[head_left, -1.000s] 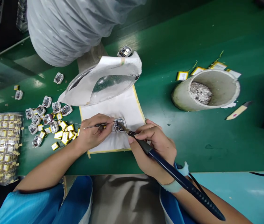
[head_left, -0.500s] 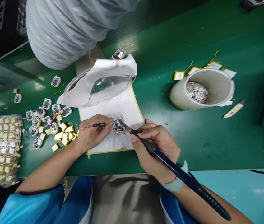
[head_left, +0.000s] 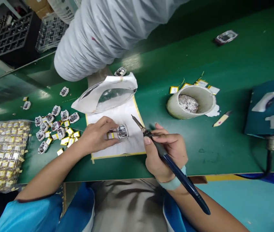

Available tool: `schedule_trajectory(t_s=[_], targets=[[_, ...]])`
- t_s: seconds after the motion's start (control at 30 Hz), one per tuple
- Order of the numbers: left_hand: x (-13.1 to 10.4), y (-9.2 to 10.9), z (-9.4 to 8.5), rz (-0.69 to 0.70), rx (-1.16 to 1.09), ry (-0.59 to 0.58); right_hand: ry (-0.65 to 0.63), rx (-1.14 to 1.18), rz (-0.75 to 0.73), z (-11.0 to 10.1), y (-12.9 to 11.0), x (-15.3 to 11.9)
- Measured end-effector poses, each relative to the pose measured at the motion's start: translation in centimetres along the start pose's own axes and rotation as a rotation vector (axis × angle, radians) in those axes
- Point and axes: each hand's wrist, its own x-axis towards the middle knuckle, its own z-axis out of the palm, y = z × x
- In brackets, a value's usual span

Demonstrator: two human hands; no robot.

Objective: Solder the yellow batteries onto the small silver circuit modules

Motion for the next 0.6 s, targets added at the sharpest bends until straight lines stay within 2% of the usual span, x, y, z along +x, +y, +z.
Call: schedule_trajectory(t_s=[0.1,0.17,0.23,0.3,0.4,0.43,0.5,0.53,0.6], targets=[[0.3,1.3,1.5,-0.006,0.053,-0.022,-0.009,0.026,-0.025,-0.3,0.5,-0.3],[-0.1,1.8,1.9,-0.016,0.073,0.005,0.004,0.037,-0.033,-0.6,0.9,-0.5],[-1.2,1.5,1.4,-0.041,0.06,0.071,0.025,0.042,-0.007,-0.8,1.3,-0.6],[-3.0,0.3,-0.1,-0.062,0.018,0.176,0.039,0.076,0.051,-0.7,1.6,-0.6],[-5.9,-3.5,-3.9,-0.151,0.005,0.35,0.021,0.137,0.129,-0.6,1.8,-0.7],[-6.6,-5.3,-5.4,-0.241,0.044,0.389,0.008,0.139,0.145,-0.6,1.8,-0.8],[-7.3,-9.2,-8.4,-0.512,0.189,0.429,-0.012,0.122,0.165,-0.7,1.9,-0.9],[-7.3,-11.2,-9.7,-0.665,0.272,0.424,-0.022,0.108,0.172,-0.8,2.0,-1.0],[-6.7,-14.7,-11.9,-0.9,0.409,0.299,-0.046,0.082,0.177,-1.0,2.2,-1.1]])
